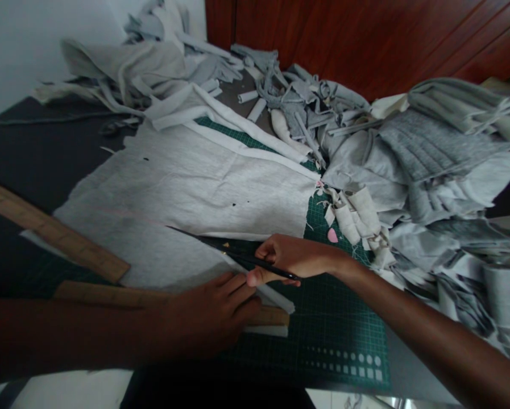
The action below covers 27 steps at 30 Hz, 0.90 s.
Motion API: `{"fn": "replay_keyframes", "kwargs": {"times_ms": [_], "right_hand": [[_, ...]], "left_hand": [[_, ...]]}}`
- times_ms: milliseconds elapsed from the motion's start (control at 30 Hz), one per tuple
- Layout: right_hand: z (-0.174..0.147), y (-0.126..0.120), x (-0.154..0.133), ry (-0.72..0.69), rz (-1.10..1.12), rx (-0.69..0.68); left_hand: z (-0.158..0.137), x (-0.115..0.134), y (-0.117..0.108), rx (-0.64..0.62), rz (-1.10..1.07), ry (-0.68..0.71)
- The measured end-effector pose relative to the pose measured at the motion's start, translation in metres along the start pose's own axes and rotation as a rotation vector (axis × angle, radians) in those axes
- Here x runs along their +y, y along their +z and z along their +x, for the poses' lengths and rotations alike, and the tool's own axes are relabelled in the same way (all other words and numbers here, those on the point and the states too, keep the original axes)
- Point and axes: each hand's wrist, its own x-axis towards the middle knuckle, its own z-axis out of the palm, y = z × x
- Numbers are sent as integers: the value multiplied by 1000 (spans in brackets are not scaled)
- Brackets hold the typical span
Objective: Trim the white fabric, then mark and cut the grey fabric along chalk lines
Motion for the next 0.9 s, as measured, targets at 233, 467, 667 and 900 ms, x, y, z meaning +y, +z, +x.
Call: {"fn": "replay_keyframes", "kwargs": {"times_ms": [233,467,667,900], "right_hand": [[2,1,1,-9,21,-1],[2,3,2,0,23,20],[4,1,2,-12,48,-7],[4,5,3,-27,67,15]], "left_hand": [[-1,0,1,8,-5,7],[-1,0,2,-24,-6,3],[-2,0,1,-27,-13,-5],[-1,-1,2,-14,-8,6]]}}
